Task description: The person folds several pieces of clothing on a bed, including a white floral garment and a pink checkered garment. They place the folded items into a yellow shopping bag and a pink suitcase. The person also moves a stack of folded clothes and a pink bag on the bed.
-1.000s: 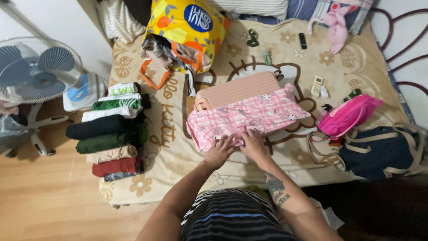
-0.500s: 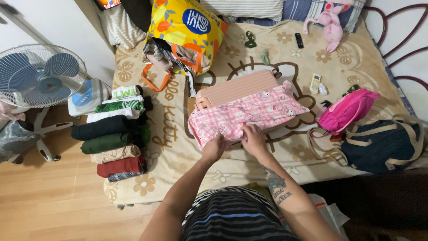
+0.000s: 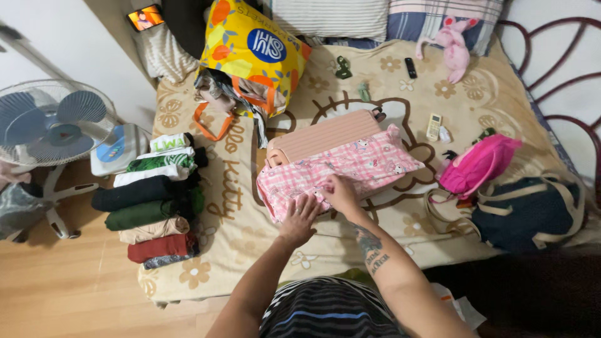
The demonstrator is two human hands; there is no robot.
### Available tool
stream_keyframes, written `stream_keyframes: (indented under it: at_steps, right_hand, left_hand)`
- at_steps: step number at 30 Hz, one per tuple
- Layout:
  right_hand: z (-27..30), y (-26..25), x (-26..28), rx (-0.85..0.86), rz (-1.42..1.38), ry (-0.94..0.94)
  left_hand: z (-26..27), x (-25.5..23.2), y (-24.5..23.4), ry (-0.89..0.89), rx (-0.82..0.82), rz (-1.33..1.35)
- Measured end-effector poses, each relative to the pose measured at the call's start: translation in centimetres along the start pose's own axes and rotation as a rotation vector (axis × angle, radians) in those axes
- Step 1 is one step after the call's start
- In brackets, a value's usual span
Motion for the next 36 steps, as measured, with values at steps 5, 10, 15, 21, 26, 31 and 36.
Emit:
stream_keyframes:
  at_steps: [5, 10, 15, 21, 26, 31, 36]
  right_hand:
    - [-0.9, -6.9, -3.3, -0.356, 0.030, -0.058]
    - [-4.5, -11.8, -5.1, -0.310, 0.304, -0.161]
    - [-9.9, -11.7, -4.3, -0.046, 0.291, -0.266]
    - [-14.6, -9.7, -3.7, 0.144, 0.466, -0.383]
    - [-16.6, -16.7, -8.5, -0.129, 0.363, 0.039]
    - [-12.8, -23.4, -16.2, -0.162, -0.546, 0.591]
    - [-9.1, -23.1, -18.5, 0.205, -0.765, 0.958]
  left_hand:
    - [-1.9, -0.8, -2.6, -0.216, 0.166, 0.129]
    - [-4.2, -1.6, -0.8, -0.348, 0.252, 0.050]
    - [-3.9, -2.0, 2.1, -0.395, 0.010, -0.009]
    - [-3.9, -2.1, 1.0, -0.528, -0.061, 0.132]
    - [-6.4, -3.3, -2.0, -0.715, 0.056, 0.188]
    - [-9.3, -4.7, -3.2, -0.711, 0.097, 0.074]
    - [-16.4, -8.1, -0.6, -0.453, 0.215, 0.251]
Point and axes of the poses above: each hand's wrist, its own z-axis away from the middle knuckle, its own y-axis out of the palm, x = y × z, the point moved 4 cm from there along -z, towards the middle knuckle, and after that the axes turned 13 degrees about -z, right-handed, at the moved point
